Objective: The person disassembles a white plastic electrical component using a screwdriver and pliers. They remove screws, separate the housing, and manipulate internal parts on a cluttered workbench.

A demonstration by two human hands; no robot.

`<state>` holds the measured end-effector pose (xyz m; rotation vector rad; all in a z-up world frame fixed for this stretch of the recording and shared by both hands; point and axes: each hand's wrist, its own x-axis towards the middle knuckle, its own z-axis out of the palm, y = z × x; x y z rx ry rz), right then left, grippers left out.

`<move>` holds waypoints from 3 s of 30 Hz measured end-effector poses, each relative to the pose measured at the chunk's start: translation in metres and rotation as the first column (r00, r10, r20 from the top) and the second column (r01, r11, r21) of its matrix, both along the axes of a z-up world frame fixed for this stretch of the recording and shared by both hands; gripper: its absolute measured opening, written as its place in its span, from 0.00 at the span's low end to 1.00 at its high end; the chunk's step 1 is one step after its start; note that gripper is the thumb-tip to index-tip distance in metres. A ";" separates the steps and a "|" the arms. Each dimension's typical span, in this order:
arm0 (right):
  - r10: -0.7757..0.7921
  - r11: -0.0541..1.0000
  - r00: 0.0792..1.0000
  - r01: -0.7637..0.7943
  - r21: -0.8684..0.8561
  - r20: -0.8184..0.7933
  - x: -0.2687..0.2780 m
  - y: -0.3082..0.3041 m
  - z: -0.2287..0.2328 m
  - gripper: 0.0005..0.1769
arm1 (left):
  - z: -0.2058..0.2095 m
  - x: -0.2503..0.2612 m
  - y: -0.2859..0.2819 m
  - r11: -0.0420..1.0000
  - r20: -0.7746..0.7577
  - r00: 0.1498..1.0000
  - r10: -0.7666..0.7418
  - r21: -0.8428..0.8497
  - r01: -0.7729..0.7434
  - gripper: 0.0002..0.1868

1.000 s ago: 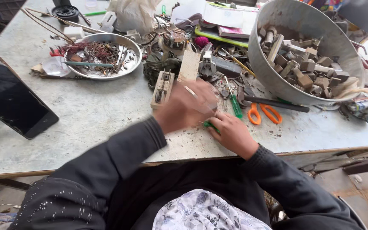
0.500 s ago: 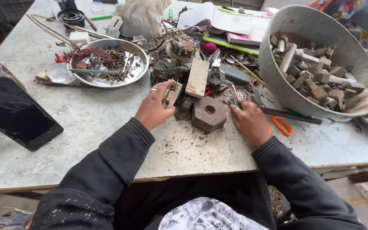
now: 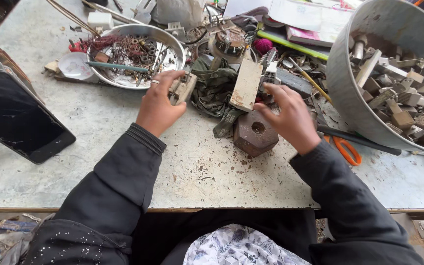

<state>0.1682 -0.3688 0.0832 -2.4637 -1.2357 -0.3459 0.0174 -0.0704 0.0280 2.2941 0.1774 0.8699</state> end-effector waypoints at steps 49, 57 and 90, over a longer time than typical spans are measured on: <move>-0.132 0.991 0.981 0.126 -0.049 -0.139 0.032 -0.003 -0.015 0.44 | -0.027 0.071 -0.069 0.720 -0.332 0.940 0.081 0.672 0.175 0.33; -0.096 0.995 0.952 0.091 -0.030 -0.291 0.028 -0.003 -0.002 0.41 | -0.037 0.102 -0.071 0.784 -0.362 0.904 0.225 0.619 0.052 0.30; 0.318 0.581 0.772 0.300 0.756 -0.550 0.089 -0.030 -0.018 0.05 | 0.000 0.038 -0.099 0.897 -0.107 0.938 -0.329 0.275 0.346 0.44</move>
